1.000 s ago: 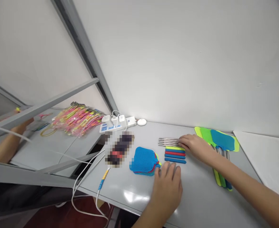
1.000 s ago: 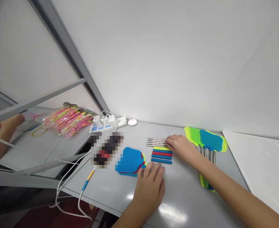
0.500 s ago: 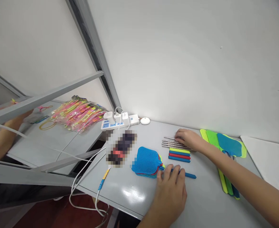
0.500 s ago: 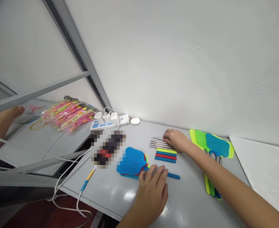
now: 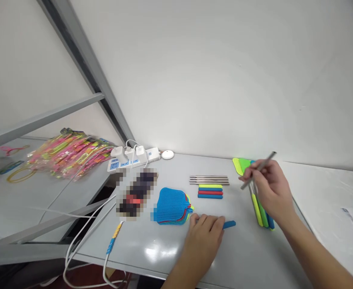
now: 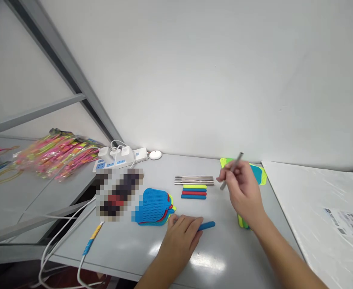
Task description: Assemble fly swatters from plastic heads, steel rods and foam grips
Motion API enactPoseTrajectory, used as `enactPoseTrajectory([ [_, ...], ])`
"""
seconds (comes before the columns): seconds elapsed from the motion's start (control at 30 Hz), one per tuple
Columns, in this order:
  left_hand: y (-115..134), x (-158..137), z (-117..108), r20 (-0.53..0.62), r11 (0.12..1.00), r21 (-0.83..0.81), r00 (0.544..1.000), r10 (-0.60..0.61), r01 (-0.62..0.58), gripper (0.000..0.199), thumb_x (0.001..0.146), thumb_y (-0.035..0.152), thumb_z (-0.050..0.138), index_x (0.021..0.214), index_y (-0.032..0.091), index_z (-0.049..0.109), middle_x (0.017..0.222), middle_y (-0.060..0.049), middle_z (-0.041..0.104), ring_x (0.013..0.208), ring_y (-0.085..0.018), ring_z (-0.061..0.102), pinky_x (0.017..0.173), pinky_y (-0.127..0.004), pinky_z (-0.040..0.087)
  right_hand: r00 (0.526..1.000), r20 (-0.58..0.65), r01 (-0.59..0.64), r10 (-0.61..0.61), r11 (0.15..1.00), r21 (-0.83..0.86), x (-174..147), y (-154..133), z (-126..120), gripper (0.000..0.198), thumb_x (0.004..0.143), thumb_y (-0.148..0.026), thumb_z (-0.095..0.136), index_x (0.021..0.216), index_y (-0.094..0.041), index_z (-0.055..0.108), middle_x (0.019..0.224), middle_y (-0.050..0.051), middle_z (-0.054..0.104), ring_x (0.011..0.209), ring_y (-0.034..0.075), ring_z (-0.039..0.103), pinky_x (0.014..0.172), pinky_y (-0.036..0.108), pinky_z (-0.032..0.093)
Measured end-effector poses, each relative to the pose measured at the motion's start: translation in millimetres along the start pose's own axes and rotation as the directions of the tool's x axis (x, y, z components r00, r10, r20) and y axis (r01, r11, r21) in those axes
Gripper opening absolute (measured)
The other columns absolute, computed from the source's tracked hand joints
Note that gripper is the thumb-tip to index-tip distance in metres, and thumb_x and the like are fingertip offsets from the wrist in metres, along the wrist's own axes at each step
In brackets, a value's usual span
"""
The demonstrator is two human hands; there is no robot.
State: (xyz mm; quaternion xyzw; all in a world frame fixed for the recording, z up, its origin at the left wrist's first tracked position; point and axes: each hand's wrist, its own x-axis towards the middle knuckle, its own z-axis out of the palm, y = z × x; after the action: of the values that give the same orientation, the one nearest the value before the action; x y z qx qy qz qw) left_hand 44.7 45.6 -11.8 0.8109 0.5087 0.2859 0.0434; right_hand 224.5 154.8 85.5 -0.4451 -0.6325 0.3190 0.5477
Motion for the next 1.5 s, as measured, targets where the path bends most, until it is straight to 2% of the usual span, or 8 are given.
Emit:
enactPoseTrajectory([
  [0.07, 0, 1, -4, -0.042, 0.994, -0.109, 0.999, 0.018, -0.022, 0.034, 0.093, 0.019, 0.054, 0.126, 0.022, 0.050, 0.103, -0.003, 0.068, 0.089, -0.018, 0.061, 0.084, -0.037, 0.038, 0.989, -0.086, -0.098, 0.123, 0.963, 0.251, -25, -10, -4, 0.006, 0.094, -0.029, 0.049, 0.097, -0.025, 0.052, 0.069, -0.003, 0.049, 0.064, 0.014, 0.051, 0.064, 0.031, 0.048],
  [0.2, -1, 1, -9, -0.187, 0.965, -0.260, 0.982, -0.023, -0.027, 0.036, 0.091, 0.017, 0.058, 0.126, 0.021, 0.048, 0.097, -0.003, 0.069, 0.087, -0.017, 0.062, 0.083, -0.035, 0.039, 0.934, -0.038, -0.259, 0.356, 0.744, 0.616, -62, -12, 1, 0.004, 0.092, -0.025, 0.053, 0.089, -0.023, 0.055, 0.061, -0.007, 0.032, 0.052, 0.009, 0.031, 0.047, 0.021, 0.033],
  [0.3, -2, -1, -10, -0.277, 0.955, -0.290, 0.960, -0.029, -0.055, 0.037, 0.090, 0.016, 0.060, 0.124, 0.020, 0.048, 0.092, -0.002, 0.068, 0.080, -0.016, 0.061, 0.080, -0.034, 0.040, 0.902, -0.016, -0.285, 0.432, 0.621, 0.730, -75, -10, 9, 0.005, 0.091, -0.025, 0.053, 0.087, -0.023, 0.056, 0.056, -0.008, 0.027, 0.048, 0.008, 0.023, 0.044, 0.021, 0.027],
  [0.5, -3, -1, -12, -0.310, 0.962, -0.259, 0.951, -0.001, -0.084, 0.029, 0.087, 0.017, 0.065, 0.115, 0.020, 0.056, 0.089, -0.002, 0.067, 0.079, -0.016, 0.060, 0.075, -0.032, 0.042, 0.900, -0.040, -0.224, 0.434, 0.540, 0.811, -79, -19, 23, 0.005, 0.089, -0.025, 0.052, 0.085, -0.025, 0.056, 0.051, -0.009, 0.021, 0.045, 0.009, 0.016, 0.041, 0.021, 0.023],
  [0.73, -3, 1, -7, -0.171, 0.969, -0.240, 0.985, 0.009, -0.051, 0.018, 0.089, 0.020, 0.061, 0.107, 0.022, 0.061, 0.093, -0.004, 0.067, 0.080, -0.016, 0.060, 0.075, -0.032, 0.044, 0.951, -0.070, -0.121, 0.300, 0.572, 0.811, -73, -49, 28, 0.008, 0.089, -0.028, 0.050, 0.083, -0.027, 0.056, 0.049, -0.009, 0.020, 0.044, 0.010, 0.017, 0.042, 0.022, 0.024],
  [0.93, -4, 0, -7, -0.176, 0.971, -0.234, 0.984, 0.004, -0.046, 0.016, 0.090, 0.021, 0.060, 0.107, 0.022, 0.061, 0.094, -0.004, 0.067, 0.080, -0.017, 0.060, 0.074, -0.031, 0.045, 0.964, 0.025, -0.187, 0.265, 0.607, 0.772, -75, -46, 41, 0.009, 0.089, -0.023, 0.051, 0.084, -0.026, 0.058, 0.048, -0.010, 0.022, 0.043, 0.009, 0.018, 0.043, 0.022, 0.023],
  [1.23, -6, -1, -8, -0.210, 0.938, -0.339, 0.978, -0.005, -0.068, 0.023, 0.091, 0.017, 0.053, 0.113, 0.022, 0.060, 0.097, -0.005, 0.068, 0.084, -0.018, 0.062, 0.070, -0.031, 0.047, 0.948, 0.197, -0.305, 0.249, 0.889, 0.342, -96, -28, 63, 0.015, 0.093, -0.033, 0.052, 0.091, -0.023, 0.063, 0.069, -0.002, 0.053, 0.061, 0.012, 0.046, 0.057, 0.025, 0.038],
  [1.5, -5, -1, -4, -0.233, 0.945, -0.328, 0.970, -0.066, -0.014, 0.025, 0.091, 0.015, 0.052, 0.113, 0.022, 0.061, 0.096, -0.006, 0.069, 0.083, -0.018, 0.064, 0.071, -0.030, 0.050, 0.980, 0.140, -0.177, 0.138, 0.932, 0.317, -89, -43, 54, 0.012, 0.090, -0.030, 0.059, 0.100, -0.028, 0.065, 0.083, 0.001, 0.063, 0.078, 0.016, 0.058, 0.071, 0.028, 0.047],
])
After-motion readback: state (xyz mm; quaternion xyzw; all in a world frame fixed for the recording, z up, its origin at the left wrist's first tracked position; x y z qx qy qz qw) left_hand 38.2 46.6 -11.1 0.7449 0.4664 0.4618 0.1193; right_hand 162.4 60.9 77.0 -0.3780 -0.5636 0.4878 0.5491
